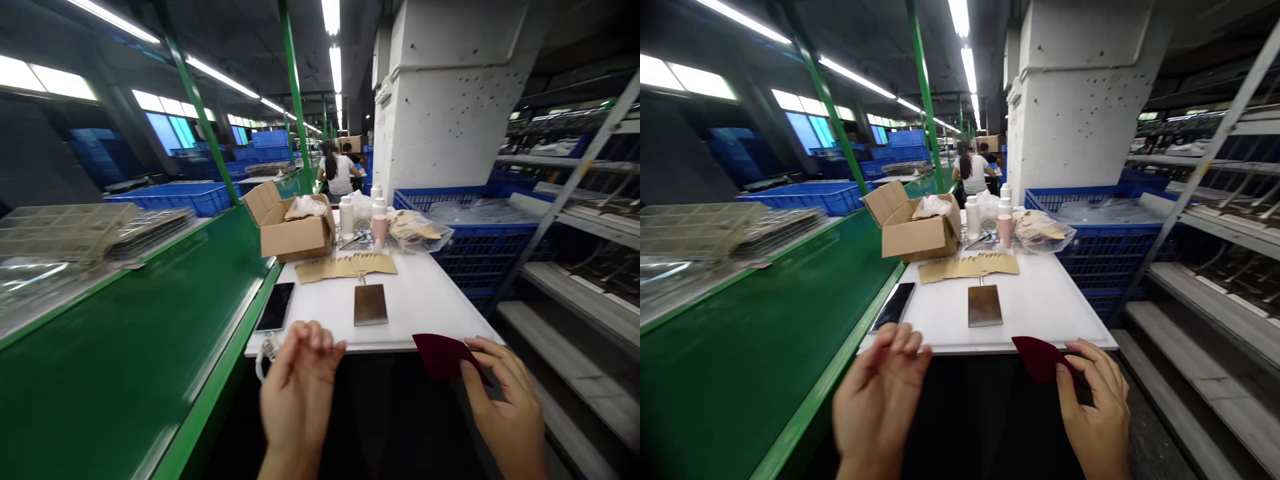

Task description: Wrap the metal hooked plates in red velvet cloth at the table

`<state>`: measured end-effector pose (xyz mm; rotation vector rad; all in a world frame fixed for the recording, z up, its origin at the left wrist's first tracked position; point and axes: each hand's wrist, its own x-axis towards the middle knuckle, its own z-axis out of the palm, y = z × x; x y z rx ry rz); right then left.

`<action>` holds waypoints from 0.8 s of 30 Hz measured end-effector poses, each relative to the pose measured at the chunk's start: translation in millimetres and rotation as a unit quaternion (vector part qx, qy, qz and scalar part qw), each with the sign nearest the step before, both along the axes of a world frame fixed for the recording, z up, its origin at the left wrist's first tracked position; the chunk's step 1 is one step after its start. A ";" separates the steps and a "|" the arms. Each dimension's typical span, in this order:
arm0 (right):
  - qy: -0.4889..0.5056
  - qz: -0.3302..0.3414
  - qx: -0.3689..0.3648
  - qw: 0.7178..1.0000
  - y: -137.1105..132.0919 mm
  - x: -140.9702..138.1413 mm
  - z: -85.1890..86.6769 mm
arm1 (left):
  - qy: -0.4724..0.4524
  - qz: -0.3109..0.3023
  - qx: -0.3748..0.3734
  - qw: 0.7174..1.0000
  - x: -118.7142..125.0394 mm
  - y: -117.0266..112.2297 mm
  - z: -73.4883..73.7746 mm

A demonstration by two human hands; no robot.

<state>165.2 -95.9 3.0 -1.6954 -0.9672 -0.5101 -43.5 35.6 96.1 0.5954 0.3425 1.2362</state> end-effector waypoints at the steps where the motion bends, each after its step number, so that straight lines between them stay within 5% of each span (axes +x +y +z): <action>1: 0.015 0.024 0.000 1.000 1.8 -4.7 1.4 | -0.012 -0.026 0.001 1.000 2.1 -1.2 -1.3; 9: 0.202 0.160 0.009 0.966 17.4 -28.6 0.6 | -0.051 -0.084 0.040 0.994 11.6 -2.3 -5.5; 16: 0.233 0.189 0.004 0.954 25.1 -34.3 -0.2 | -0.052 -0.077 0.021 0.995 8.6 -4.2 -4.7; 21: 0.265 0.208 0.002 0.942 29.0 -34.0 -3.8 | 0.069 -0.022 0.089 0.993 18.1 12.8 -48.3; 24: 0.301 0.242 -0.011 0.922 37.4 -32.9 -5.0 | 0.257 -0.009 0.222 0.941 24.8 19.5 -78.6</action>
